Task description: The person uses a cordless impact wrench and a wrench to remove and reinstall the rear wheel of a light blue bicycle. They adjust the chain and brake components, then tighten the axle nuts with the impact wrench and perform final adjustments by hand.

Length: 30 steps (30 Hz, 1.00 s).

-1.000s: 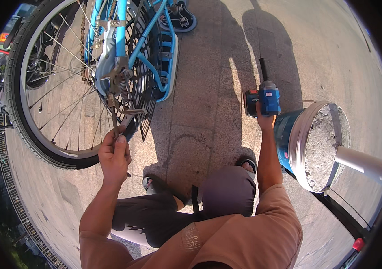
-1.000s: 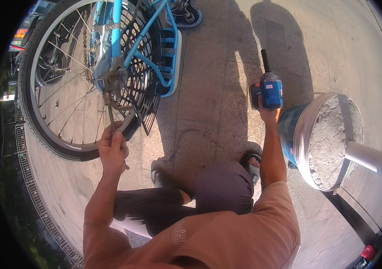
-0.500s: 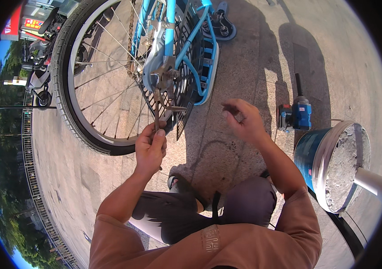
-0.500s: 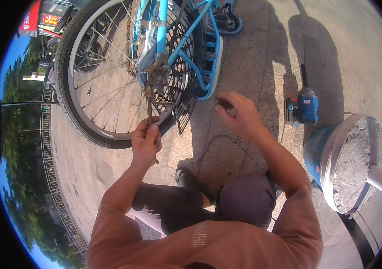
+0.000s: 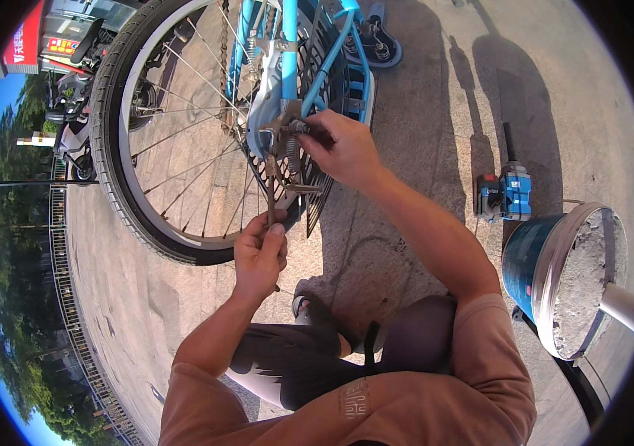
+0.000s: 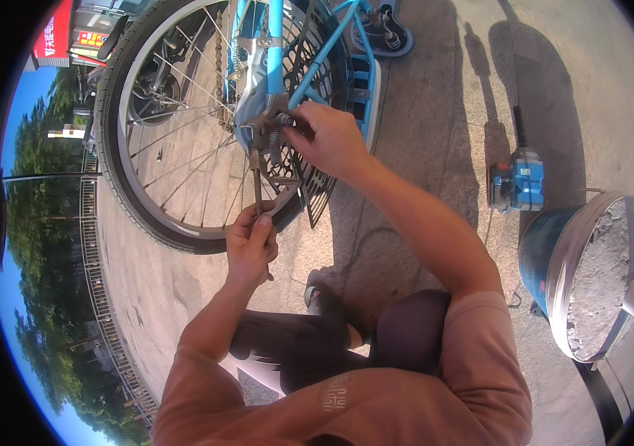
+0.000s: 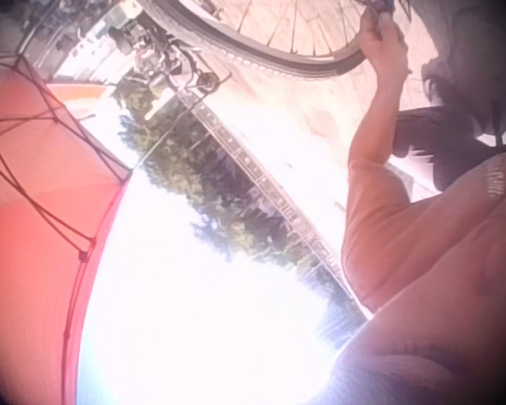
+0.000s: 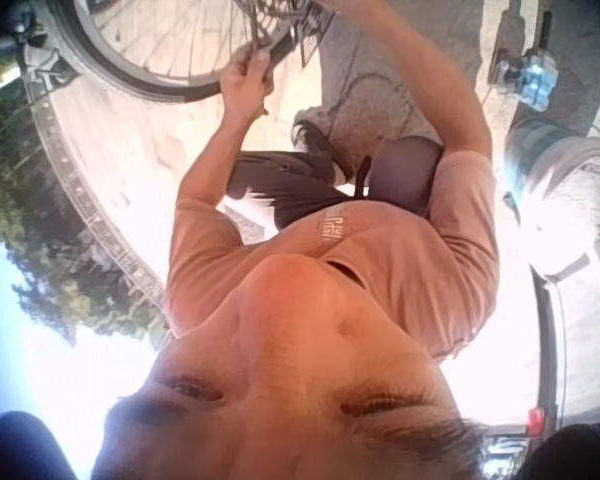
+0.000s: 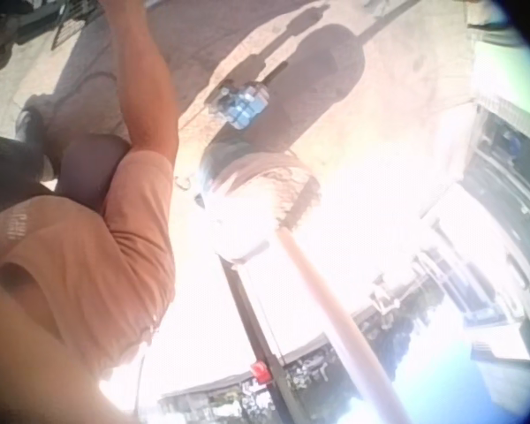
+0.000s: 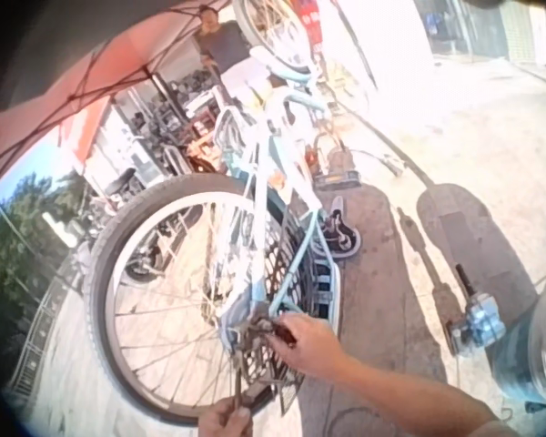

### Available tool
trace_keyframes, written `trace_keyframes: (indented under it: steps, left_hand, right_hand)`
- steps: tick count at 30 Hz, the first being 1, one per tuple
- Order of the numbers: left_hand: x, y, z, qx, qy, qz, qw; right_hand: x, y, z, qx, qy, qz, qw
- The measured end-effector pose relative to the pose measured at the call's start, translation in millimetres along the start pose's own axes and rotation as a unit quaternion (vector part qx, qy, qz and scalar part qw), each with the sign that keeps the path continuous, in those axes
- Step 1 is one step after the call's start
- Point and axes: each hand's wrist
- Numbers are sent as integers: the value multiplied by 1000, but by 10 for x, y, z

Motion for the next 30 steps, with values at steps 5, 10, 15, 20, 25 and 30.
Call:
trace_keyframes:
  steps: [5,10,15,20,25,30]
  left_hand:
    - [0,4,12,3,4,-3,1000]
    - [7,6,27,9,-3,-5,1000]
    - [10,1,23,4,3,2,1000]
    - [16,0,23,5,2,-4,1000]
    - [10,-1,24,15,5,-9,1000]
    - [25,-1,32,11,2,-5,1000]
  right_hand:
    - [28,-11,22,42,-30,-46,998]
    - [59,-32,-10,44,13,-124,991]
    - [31,0,8,2,-34,-11,999]
    - [0,14,9,20,-63,-24,998]
    - [59,-11,7,36,-12,-98,994]
    - [113,-7,23,14,-33,-37,999]
Point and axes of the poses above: each hand's wrist, its own y-axis away from the middle knuckle, its own z-axis out of the palm, x = y × z, and after that the axes turned 12 degrees about z, right-handed
